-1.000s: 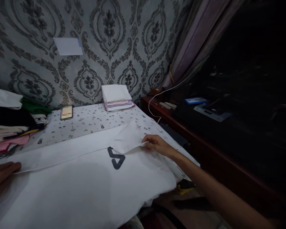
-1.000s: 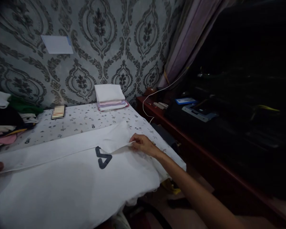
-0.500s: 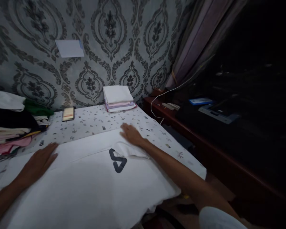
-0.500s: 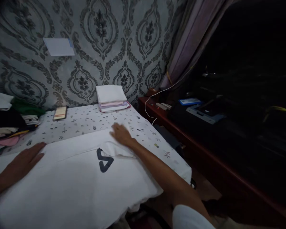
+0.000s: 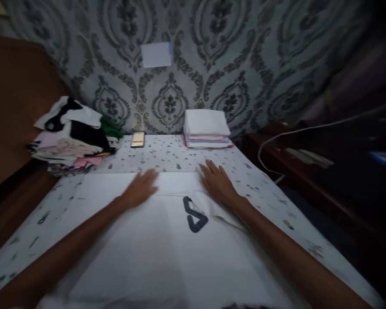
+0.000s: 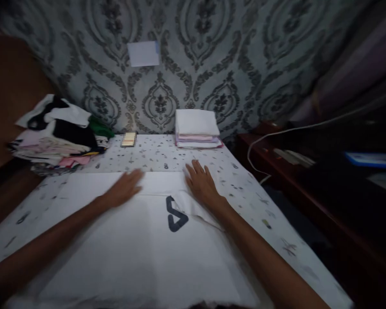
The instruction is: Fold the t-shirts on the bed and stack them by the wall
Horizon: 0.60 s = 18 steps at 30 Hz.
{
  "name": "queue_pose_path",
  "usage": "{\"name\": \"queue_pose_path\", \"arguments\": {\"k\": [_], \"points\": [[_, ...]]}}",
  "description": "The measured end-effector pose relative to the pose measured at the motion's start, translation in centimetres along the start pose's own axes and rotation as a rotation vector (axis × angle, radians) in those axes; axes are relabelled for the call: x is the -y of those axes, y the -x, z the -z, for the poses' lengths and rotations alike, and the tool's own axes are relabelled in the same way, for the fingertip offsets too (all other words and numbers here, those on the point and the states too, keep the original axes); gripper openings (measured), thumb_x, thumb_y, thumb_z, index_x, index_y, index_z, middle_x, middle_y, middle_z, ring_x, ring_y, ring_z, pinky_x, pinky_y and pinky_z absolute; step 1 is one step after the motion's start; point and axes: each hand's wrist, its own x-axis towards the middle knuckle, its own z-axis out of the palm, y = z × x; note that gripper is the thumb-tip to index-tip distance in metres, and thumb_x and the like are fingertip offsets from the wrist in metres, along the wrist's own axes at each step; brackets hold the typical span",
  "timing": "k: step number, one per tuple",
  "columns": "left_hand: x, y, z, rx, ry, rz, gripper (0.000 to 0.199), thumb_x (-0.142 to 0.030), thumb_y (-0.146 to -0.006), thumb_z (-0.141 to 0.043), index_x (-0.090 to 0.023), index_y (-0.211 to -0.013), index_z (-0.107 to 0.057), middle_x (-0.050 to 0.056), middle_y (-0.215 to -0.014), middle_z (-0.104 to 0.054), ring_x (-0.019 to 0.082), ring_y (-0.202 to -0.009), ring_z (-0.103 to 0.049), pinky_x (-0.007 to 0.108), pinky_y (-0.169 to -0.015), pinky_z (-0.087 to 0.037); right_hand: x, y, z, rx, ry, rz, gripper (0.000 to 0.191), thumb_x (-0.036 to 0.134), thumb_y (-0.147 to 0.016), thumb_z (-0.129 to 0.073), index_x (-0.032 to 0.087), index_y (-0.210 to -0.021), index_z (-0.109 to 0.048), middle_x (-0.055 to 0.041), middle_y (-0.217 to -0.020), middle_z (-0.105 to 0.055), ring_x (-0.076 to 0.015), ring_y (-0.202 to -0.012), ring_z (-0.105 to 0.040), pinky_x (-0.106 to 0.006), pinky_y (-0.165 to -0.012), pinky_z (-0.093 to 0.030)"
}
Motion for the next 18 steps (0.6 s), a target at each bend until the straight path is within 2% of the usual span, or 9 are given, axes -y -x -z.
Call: {"name": "queue_pose_path", "arguments": {"k": [2,4,5,7,8,10,14,16,18], "points": [[-4.2,-2.0,0.4,0.018,0.030,-0.148,0.059,-0.044,-0.104,-0.028,-0.015,-0.155,-0.028,0.012,-0.163,-0.026,0.023,-0.151,-0.021,0.045,-0.122,-0.025,0.9,0.3,-0.9,0.017,-0.051,0.081,0.055,0.047,-0.098,-0.035,0.025,-0.148,-0.043,-0.0126,-0.160,-0.035,-0.0313,-0.148,-0.030,-0.057,-0.116,-0.029],[-6.7,-3.5,0.8,-0.014,0.044,-0.236,0.061,-0.047,-0.104,-0.021,-0.014,-0.156,-0.025,0.010,-0.164,-0.024,0.020,-0.151,-0.020,0.038,-0.121,-0.027,1.0,0.8,-1.7,0.030,-0.015,0.066,0.058,0.053,-0.097,-0.035,0.027,-0.148,-0.044,-0.0132,-0.157,-0.040,-0.0346,-0.145,-0.035,-0.062,-0.113,-0.032],[-7.2,-3.8,1.0,-0.003,0.049,-0.246,0.064,-0.050,-0.104,-0.020,-0.013,-0.156,-0.025,0.010,-0.164,-0.024,0.018,-0.151,-0.020,0.035,-0.121,-0.027,0.9,0.9,-2.0,0.033,0.013,0.044,0.060,0.055,-0.096,-0.035,0.027,-0.148,-0.044,-0.0136,-0.156,-0.041,-0.0359,-0.145,-0.035,-0.063,-0.112,-0.032],[-6.4,-3.4,1.3,0.017,0.052,-0.189,0.066,-0.053,-0.103,-0.019,-0.013,-0.155,-0.026,0.008,-0.164,-0.024,0.015,-0.151,-0.019,0.031,-0.121,-0.025,0.4,1.3,-2.3,0.042,0.063,0.017,0.063,0.058,-0.096,-0.033,0.027,-0.149,-0.044,-0.0139,-0.156,-0.041,-0.0375,-0.145,-0.034,-0.064,-0.112,-0.031],[-5.3,-2.7,1.4,0.026,0.052,-0.135,0.066,-0.053,-0.103,-0.019,-0.013,-0.155,-0.027,0.008,-0.163,-0.025,0.015,-0.151,-0.018,0.031,-0.121,-0.023,0.1,1.4,-2.3,0.048,0.078,0.013,0.063,0.059,-0.095,-0.033,0.027,-0.149,-0.045,-0.0138,-0.156,-0.041,-0.0380,-0.145,-0.033,-0.064,-0.112,-0.031],[-1.6,-0.6,1.6,0.031,0.044,0.006,0.063,-0.050,-0.104,-0.020,-0.013,-0.154,-0.028,0.010,-0.163,-0.027,0.017,-0.151,-0.020,0.036,-0.122,-0.022,-0.3,1.5,-2.3,0.063,0.089,0.016,0.064,0.059,-0.095,-0.032,0.027,-0.149,-0.045,-0.0135,-0.157,-0.040,-0.0390,-0.146,-0.032,-0.064,-0.112,-0.030],[8.0,5.3,2.4,0.051,0.018,0.336,0.061,-0.042,-0.103,-0.029,-0.002,-0.150,-0.033,0.026,-0.158,-0.029,0.035,-0.149,-0.025,0.060,-0.117,-0.026,0.1,1.4,-1.5,0.107,0.081,-0.004,0.064,0.058,-0.096,-0.030,0.026,-0.150,-0.044,-0.0136,-0.157,-0.039,-0.0389,-0.147,-0.029,-0.062,-0.114,-0.029],[11.9,7.8,2.6,0.072,-0.014,0.535,0.060,-0.040,-0.102,-0.031,-0.006,-0.152,-0.031,0.022,-0.161,-0.026,0.031,-0.151,-0.022,0.055,-0.119,-0.025,0.9,1.3,-0.7,0.142,0.063,-0.028,0.064,0.057,-0.097,-0.029,0.025,-0.150,-0.044,-0.0138,-0.158,-0.037,-0.0389,-0.148,-0.027,-0.063,-0.114,-0.027],[14.4,9.4,2.4,0.084,-0.037,0.585,0.060,-0.037,-0.102,-0.028,-0.004,-0.152,-0.029,0.021,-0.163,-0.022,0.028,-0.152,-0.018,0.050,-0.119,-0.027,1.7,1.3,0.2,0.183,0.016,-0.044,0.062,0.055,-0.098,-0.032,0.023,-0.149,-0.044,-0.0147,-0.159,-0.035,-0.0391,-0.148,-0.025,-0.064,-0.114,-0.025]]}}
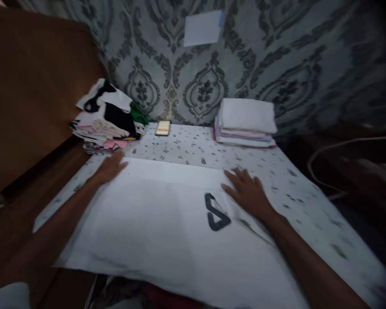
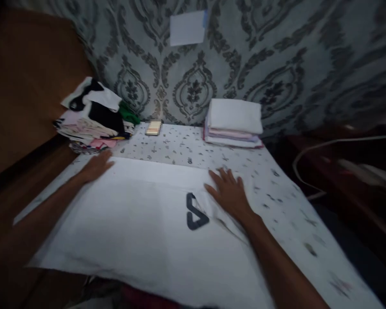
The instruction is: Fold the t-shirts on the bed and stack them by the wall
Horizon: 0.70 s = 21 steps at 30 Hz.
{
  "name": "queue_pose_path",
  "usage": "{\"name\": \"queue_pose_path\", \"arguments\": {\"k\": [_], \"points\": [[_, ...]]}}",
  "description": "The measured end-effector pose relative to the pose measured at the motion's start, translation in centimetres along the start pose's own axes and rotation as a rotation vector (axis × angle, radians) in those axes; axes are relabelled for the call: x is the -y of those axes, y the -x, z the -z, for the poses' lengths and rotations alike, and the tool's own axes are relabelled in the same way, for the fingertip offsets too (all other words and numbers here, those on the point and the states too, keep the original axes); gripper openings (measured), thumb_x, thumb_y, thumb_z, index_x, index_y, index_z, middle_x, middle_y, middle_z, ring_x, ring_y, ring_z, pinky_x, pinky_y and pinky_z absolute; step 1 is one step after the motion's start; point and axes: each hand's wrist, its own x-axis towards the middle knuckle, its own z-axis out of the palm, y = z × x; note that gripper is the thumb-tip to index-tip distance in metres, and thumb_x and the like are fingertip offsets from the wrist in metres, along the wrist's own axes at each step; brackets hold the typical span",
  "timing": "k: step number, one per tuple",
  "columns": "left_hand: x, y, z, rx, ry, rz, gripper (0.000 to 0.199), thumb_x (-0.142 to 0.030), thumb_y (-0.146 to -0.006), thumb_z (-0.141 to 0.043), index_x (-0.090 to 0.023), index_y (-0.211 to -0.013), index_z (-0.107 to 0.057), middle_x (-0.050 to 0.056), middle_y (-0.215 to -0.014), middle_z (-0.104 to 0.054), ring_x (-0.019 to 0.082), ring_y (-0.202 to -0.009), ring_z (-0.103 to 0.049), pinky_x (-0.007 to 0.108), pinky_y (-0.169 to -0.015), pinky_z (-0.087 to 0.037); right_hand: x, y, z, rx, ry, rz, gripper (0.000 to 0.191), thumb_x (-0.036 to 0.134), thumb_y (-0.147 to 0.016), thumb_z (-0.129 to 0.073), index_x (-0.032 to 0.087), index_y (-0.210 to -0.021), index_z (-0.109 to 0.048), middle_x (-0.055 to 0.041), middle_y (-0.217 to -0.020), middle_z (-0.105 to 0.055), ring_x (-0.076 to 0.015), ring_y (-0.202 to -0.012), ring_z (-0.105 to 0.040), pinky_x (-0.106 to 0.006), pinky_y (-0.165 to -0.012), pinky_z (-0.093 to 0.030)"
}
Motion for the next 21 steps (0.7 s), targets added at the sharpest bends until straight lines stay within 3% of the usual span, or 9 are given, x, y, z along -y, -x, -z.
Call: {"name": "queue_pose_path", "arguments": {"k": [2,5,9,12,15,18,21], "points": [[1.4,-0.1,-0.5,-0.018,-0.016,0.011,0.061,-0.037,-0.102,-0.024,-0.003,-0.152,-0.028,0.020,-0.163,-0.023,0.028,-0.153,-0.017,0.052,-0.118,-0.025,0.5,0.5,0.8,0.013,-0.075,-0.013,0.059,0.051,-0.098,-0.037,0.020,-0.147,-0.045,-0.0165,-0.160,-0.034,-0.0376,-0.149,-0.025,-0.064,-0.116,-0.023],[1.5,0.2,-0.8,-0.079,-0.022,-0.037,0.060,-0.038,-0.102,-0.018,-0.004,-0.149,-0.032,0.019,-0.161,-0.029,0.031,-0.151,-0.022,0.055,-0.114,-0.031,0.6,2.6,1.8,-0.032,-0.218,0.044,0.053,0.048,-0.099,-0.040,0.018,-0.142,-0.049,-0.0181,-0.159,-0.034,-0.0334,-0.149,-0.026,-0.059,-0.118,-0.023],[-1.3,1.6,0.5,-0.231,-0.084,-0.085,0.056,-0.039,-0.102,-0.019,-0.007,-0.141,-0.040,0.018,-0.152,-0.043,0.035,-0.140,-0.040,0.062,-0.110,-0.033,0.6,7.5,3.6,0.022,-0.409,0.147,0.045,0.055,-0.095,-0.049,0.025,-0.128,-0.058,-0.0109,-0.157,-0.039,-0.0293,-0.144,-0.036,-0.050,-0.116,-0.035],[-6.7,3.1,1.4,-0.280,-0.012,-0.303,0.051,-0.037,-0.100,-0.025,-0.010,-0.136,-0.048,0.015,-0.141,-0.055,0.030,-0.129,-0.052,0.049,-0.108,-0.041,0.5,10.5,4.1,0.063,-0.466,0.158,0.047,0.053,-0.090,-0.059,0.031,-0.132,-0.055,-0.0070,-0.154,-0.043,-0.0291,-0.141,-0.041,-0.049,-0.114,-0.038],[-14.3,4.8,1.3,-0.215,0.153,-0.759,0.042,-0.036,-0.101,-0.032,-0.018,-0.131,-0.055,0.009,-0.135,-0.061,0.023,-0.123,-0.056,0.039,-0.107,-0.044,0.3,11.5,3.2,-0.013,-0.488,0.121,0.048,0.040,-0.093,-0.056,0.028,-0.139,-0.050,-0.0088,-0.147,-0.051,-0.0274,-0.135,-0.048,-0.049,-0.113,-0.040],[-21.6,6.0,0.4,-0.242,0.151,-1.112,0.042,-0.017,-0.100,-0.031,-0.022,-0.138,-0.050,0.010,-0.141,-0.056,0.022,-0.129,-0.052,0.040,-0.107,-0.042,0.1,11.3,1.9,-0.144,-0.534,0.076,0.047,0.031,-0.092,-0.053,0.025,-0.139,-0.051,-0.0104,-0.137,-0.060,-0.0267,-0.128,-0.055,-0.050,-0.109,-0.044],[-26.5,6.1,-0.3,-0.251,0.084,-1.252,0.049,-0.004,-0.096,-0.032,-0.023,-0.140,-0.045,0.012,-0.137,-0.057,0.023,-0.129,-0.052,0.039,-0.101,-0.044,0.0,11.2,1.5,-0.190,-0.596,0.071,0.042,0.027,-0.091,-0.052,0.024,-0.133,-0.057,-0.0102,-0.135,-0.063,-0.0269,-0.126,-0.057,-0.051,-0.109,-0.044]]}}
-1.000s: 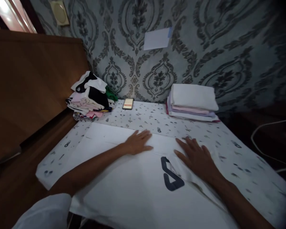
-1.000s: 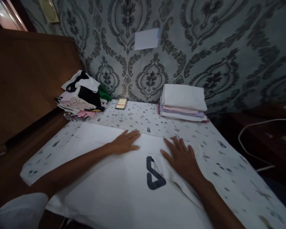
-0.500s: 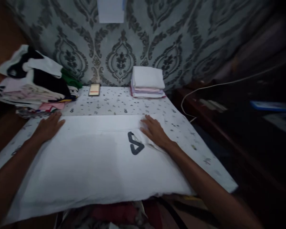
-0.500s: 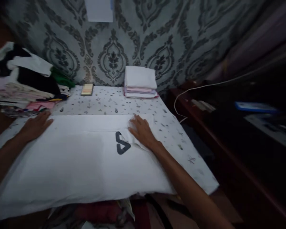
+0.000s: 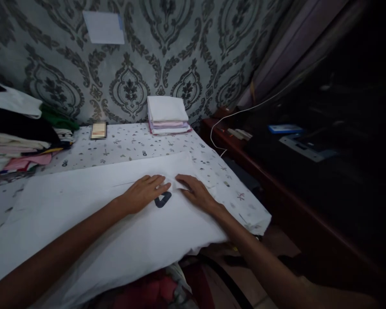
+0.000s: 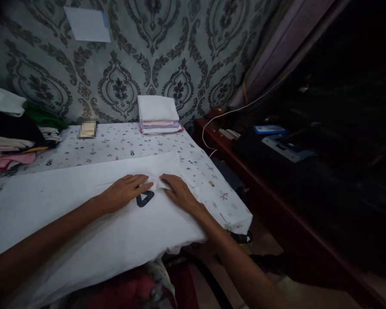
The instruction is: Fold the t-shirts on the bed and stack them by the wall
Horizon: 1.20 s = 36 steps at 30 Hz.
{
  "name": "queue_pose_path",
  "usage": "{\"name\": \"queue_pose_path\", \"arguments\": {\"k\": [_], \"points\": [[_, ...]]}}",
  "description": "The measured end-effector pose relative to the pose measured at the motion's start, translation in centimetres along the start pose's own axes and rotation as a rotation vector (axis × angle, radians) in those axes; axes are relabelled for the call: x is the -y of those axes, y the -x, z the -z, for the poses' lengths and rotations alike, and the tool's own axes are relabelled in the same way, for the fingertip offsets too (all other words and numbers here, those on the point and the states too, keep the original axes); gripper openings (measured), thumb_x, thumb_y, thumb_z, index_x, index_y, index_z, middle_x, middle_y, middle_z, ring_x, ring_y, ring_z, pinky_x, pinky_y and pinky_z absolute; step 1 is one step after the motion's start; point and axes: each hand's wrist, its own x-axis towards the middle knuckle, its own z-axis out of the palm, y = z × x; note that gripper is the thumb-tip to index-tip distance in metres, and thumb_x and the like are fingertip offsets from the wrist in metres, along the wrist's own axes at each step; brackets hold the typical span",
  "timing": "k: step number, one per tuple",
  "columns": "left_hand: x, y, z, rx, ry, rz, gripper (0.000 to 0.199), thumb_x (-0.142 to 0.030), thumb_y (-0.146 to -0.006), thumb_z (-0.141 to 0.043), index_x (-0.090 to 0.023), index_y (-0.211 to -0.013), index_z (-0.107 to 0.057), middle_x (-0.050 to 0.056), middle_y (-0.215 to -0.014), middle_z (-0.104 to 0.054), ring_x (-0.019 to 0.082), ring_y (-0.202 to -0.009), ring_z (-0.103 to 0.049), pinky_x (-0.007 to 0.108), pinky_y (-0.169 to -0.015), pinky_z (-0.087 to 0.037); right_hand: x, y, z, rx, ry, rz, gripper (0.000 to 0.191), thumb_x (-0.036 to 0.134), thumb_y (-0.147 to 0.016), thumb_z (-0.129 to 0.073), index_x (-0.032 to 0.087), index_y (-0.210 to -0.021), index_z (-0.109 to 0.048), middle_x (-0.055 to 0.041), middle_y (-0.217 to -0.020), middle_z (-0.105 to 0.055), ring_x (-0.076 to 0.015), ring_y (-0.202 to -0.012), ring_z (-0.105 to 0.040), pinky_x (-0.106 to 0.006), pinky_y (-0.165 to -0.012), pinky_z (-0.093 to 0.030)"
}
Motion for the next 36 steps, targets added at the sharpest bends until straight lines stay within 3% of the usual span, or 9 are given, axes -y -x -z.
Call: {"name": "queue_pose_path", "arguments": {"k": [4,8,11,17,21,25,28,32,36], "points": [[0.5,-2.6,-0.9,0.021,0.032,0.059,0.036,-0.008,-0.096,-0.040,-0.020,-0.125,-0.057,0.010,-0.113,-0.067,0.022,-0.108,-0.063,0.035,-0.088,-0.050,0.5,0.1,0.6,-0.024,-0.119,-0.071,0.037,0.028,-0.095,-0.046,0.026,-0.127,-0.063,-0.0065,-0.136,-0.064,-0.0249,-0.126,-0.059,-0.048,-0.110,-0.044],[1.7,-2.7,-0.3,-0.141,0.395,0.266,0.027,-0.027,-0.100,-0.042,-0.021,-0.109,-0.067,0.005,-0.100,-0.072,0.018,-0.088,-0.066,0.030,-0.078,-0.052,0.8,0.0,1.1,-0.049,-0.275,-0.150,0.035,0.040,-0.097,-0.048,0.026,-0.123,-0.068,-0.0054,-0.130,-0.068,-0.0248,-0.122,-0.062,-0.045,-0.108,-0.046],[2.2,-2.1,0.5,-0.124,0.608,0.348,0.028,-0.031,-0.097,-0.043,-0.021,-0.105,-0.069,0.001,-0.092,-0.073,0.016,-0.080,-0.065,0.027,-0.074,-0.052,0.7,0.0,1.1,-0.044,-0.327,-0.181,0.038,0.046,-0.097,-0.049,0.025,-0.122,-0.069,-0.0066,-0.131,-0.067,-0.0248,-0.122,-0.061,-0.045,-0.107,-0.046],[1.8,-0.8,1.3,-0.015,0.456,0.095,0.028,-0.017,-0.094,-0.040,-0.020,-0.103,-0.067,0.008,-0.116,-0.067,0.020,-0.109,-0.060,0.035,-0.095,-0.048,0.7,-0.1,1.1,-0.006,-0.282,-0.045,0.027,0.044,-0.089,-0.060,0.022,-0.090,-0.075,-0.0090,-0.122,-0.071,-0.0257,-0.127,-0.058,-0.046,-0.108,-0.045],[0.9,0.4,2.0,0.056,0.375,0.093,0.030,-0.018,-0.096,-0.037,-0.020,-0.110,-0.064,0.009,-0.113,-0.066,0.021,-0.106,-0.059,0.036,-0.092,-0.048,1.2,0.3,1.7,-0.028,-0.319,-0.112,0.029,0.046,-0.090,-0.058,0.022,-0.087,-0.075,-0.0092,-0.119,-0.072,-0.0268,-0.126,-0.058,-0.046,-0.104,-0.048],[-1.1,3.6,3.5,0.108,0.358,0.083,0.030,-0.026,-0.100,-0.037,-0.021,-0.114,-0.063,0.007,-0.110,-0.065,0.021,-0.102,-0.058,0.035,-0.090,-0.048,2.7,4.1,3.6,-0.275,-0.217,-0.257,0.028,0.048,-0.089,-0.058,0.023,-0.093,-0.073,-0.0096,-0.121,-0.070,-0.0283,-0.116,-0.062,-0.044,-0.095,-0.052],[-3.5,7.3,4.4,0.197,0.344,0.076,0.026,-0.033,-0.099,-0.043,-0.022,-0.111,-0.063,0.006,-0.108,-0.064,0.020,-0.097,-0.059,0.034,-0.088,-0.048,4.2,9.7,4.1,-0.466,-0.116,-0.416,0.032,0.053,-0.089,-0.057,0.024,-0.081,-0.068,-0.0080,-0.091,-0.072,-0.0261,-0.089,-0.065,-0.041,-0.084,-0.052],[-7.0,11.8,4.4,0.305,0.216,0.042,0.024,-0.036,-0.092,-0.058,-0.022,-0.111,-0.062,0.008,-0.112,-0.064,0.024,-0.101,-0.059,0.040,-0.092,-0.046,5.3,16.4,1.2,-0.620,-0.154,-0.672,0.050,0.064,-0.087,-0.052,0.023,-0.058,-0.055,-0.0027,-0.058,-0.056,-0.0198,-0.060,-0.054,-0.035,-0.064,-0.049],[-9.3,14.3,3.5,0.411,0.066,0.107,0.031,-0.029,-0.086,-0.064,-0.024,-0.117,-0.062,0.011,-0.120,-0.064,0.029,-0.109,-0.058,0.043,-0.093,-0.045,4.9,18.2,-2.5,-0.796,-0.363,-0.834,0.047,0.065,-0.072,-0.070,0.021,-0.089,-0.066,-0.0058,-0.087,-0.071,-0.0238,-0.083,-0.064,-0.035,-0.074,-0.053]]}}
